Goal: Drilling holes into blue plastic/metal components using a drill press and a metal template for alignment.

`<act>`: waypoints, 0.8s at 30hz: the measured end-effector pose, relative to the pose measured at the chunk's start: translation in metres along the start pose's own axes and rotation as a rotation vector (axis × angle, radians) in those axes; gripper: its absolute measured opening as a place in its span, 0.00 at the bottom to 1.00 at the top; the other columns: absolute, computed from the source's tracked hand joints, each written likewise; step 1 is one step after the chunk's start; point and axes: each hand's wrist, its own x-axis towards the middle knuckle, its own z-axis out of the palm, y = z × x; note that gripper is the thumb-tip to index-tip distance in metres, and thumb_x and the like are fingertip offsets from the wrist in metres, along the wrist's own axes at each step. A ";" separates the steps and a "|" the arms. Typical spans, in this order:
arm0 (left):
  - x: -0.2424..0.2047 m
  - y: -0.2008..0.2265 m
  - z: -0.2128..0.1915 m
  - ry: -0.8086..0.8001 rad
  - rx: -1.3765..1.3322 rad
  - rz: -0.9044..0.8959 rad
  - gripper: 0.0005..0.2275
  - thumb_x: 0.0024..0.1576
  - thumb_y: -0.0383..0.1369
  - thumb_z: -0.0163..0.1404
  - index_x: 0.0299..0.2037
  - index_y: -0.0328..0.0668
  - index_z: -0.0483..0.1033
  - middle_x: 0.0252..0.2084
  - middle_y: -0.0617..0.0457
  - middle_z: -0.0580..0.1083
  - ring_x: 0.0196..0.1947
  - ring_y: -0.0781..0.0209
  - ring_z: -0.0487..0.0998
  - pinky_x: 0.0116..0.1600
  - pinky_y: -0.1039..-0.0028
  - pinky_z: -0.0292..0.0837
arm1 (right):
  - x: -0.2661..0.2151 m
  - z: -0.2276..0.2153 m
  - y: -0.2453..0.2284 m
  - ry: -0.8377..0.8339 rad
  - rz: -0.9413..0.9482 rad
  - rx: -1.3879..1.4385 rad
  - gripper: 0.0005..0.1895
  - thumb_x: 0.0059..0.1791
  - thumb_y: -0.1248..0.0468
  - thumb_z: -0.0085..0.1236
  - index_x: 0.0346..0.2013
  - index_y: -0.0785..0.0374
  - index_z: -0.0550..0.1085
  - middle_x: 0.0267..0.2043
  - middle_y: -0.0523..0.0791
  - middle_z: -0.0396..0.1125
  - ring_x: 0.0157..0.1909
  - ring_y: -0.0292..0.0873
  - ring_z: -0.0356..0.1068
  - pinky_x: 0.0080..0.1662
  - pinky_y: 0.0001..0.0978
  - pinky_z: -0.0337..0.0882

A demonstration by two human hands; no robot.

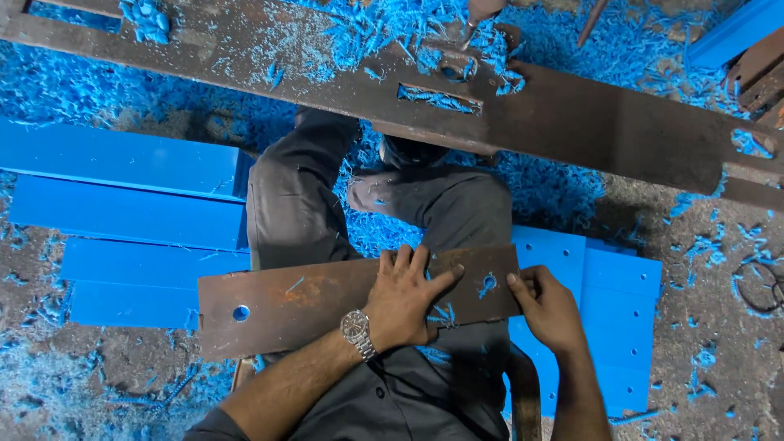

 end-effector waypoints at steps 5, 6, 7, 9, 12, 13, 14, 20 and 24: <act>-0.020 0.015 0.025 -0.013 -0.033 0.099 0.43 0.33 0.44 0.68 0.66 0.59 0.69 0.55 0.35 0.64 0.56 0.36 0.63 0.57 0.45 0.58 | -0.020 -0.001 0.030 -0.112 0.219 -0.111 0.28 0.50 0.42 0.54 0.40 0.67 0.76 0.28 0.52 0.74 0.30 0.48 0.73 0.35 0.41 0.71; -0.024 0.017 0.026 -0.042 -0.031 0.113 0.44 0.31 0.43 0.68 0.66 0.59 0.69 0.57 0.35 0.64 0.58 0.37 0.64 0.60 0.45 0.58 | -0.022 -0.001 0.035 -0.172 0.264 -0.198 0.30 0.51 0.40 0.52 0.39 0.67 0.77 0.28 0.53 0.74 0.30 0.49 0.73 0.36 0.42 0.71; -0.024 0.014 0.021 -0.042 -0.031 0.111 0.44 0.31 0.43 0.68 0.66 0.59 0.69 0.57 0.35 0.64 0.58 0.37 0.64 0.60 0.45 0.58 | -0.024 0.000 0.038 -0.173 0.264 -0.198 0.30 0.51 0.40 0.52 0.39 0.67 0.77 0.28 0.53 0.74 0.30 0.49 0.73 0.36 0.42 0.71; -0.027 0.010 0.011 0.003 -0.060 0.150 0.47 0.27 0.45 0.69 0.66 0.57 0.67 0.65 0.34 0.62 0.64 0.34 0.61 0.66 0.46 0.56 | -0.029 0.002 0.042 -0.117 0.236 -0.024 0.31 0.50 0.39 0.50 0.40 0.67 0.76 0.28 0.53 0.74 0.31 0.49 0.72 0.36 0.42 0.71; -0.041 -0.004 -0.008 -0.030 -0.007 0.101 0.49 0.27 0.48 0.71 0.66 0.59 0.66 0.66 0.34 0.59 0.64 0.32 0.58 0.65 0.41 0.50 | -0.029 0.002 0.032 -0.134 0.159 -0.051 0.31 0.50 0.39 0.50 0.40 0.67 0.76 0.28 0.52 0.74 0.31 0.49 0.74 0.36 0.42 0.72; -0.049 -0.008 -0.018 -0.028 -0.004 0.100 0.49 0.27 0.48 0.71 0.66 0.59 0.66 0.66 0.34 0.59 0.64 0.32 0.58 0.65 0.41 0.50 | -0.029 0.002 0.031 -0.134 0.156 -0.050 0.31 0.50 0.39 0.50 0.40 0.67 0.76 0.28 0.52 0.74 0.31 0.49 0.74 0.36 0.42 0.72; -0.057 -0.012 -0.029 -0.084 0.004 0.043 0.48 0.29 0.49 0.71 0.67 0.60 0.65 0.66 0.35 0.59 0.64 0.33 0.59 0.65 0.44 0.52 | -0.029 0.003 0.030 -0.117 0.152 -0.061 0.31 0.51 0.38 0.49 0.39 0.67 0.76 0.28 0.53 0.74 0.31 0.49 0.74 0.36 0.42 0.72; -0.097 -0.040 -0.068 -0.065 0.034 -0.038 0.47 0.29 0.45 0.71 0.66 0.58 0.66 0.64 0.37 0.62 0.62 0.33 0.61 0.64 0.47 0.57 | -0.028 0.005 0.018 -0.045 0.150 -0.105 0.32 0.52 0.38 0.48 0.36 0.68 0.76 0.27 0.54 0.73 0.30 0.50 0.74 0.34 0.44 0.71; -0.102 -0.044 -0.076 0.005 0.029 0.019 0.44 0.26 0.46 0.70 0.61 0.53 0.72 0.60 0.37 0.67 0.59 0.36 0.66 0.63 0.47 0.59 | -0.027 0.003 0.017 0.007 0.101 -0.145 0.31 0.51 0.39 0.50 0.33 0.67 0.78 0.24 0.52 0.72 0.27 0.50 0.73 0.32 0.43 0.70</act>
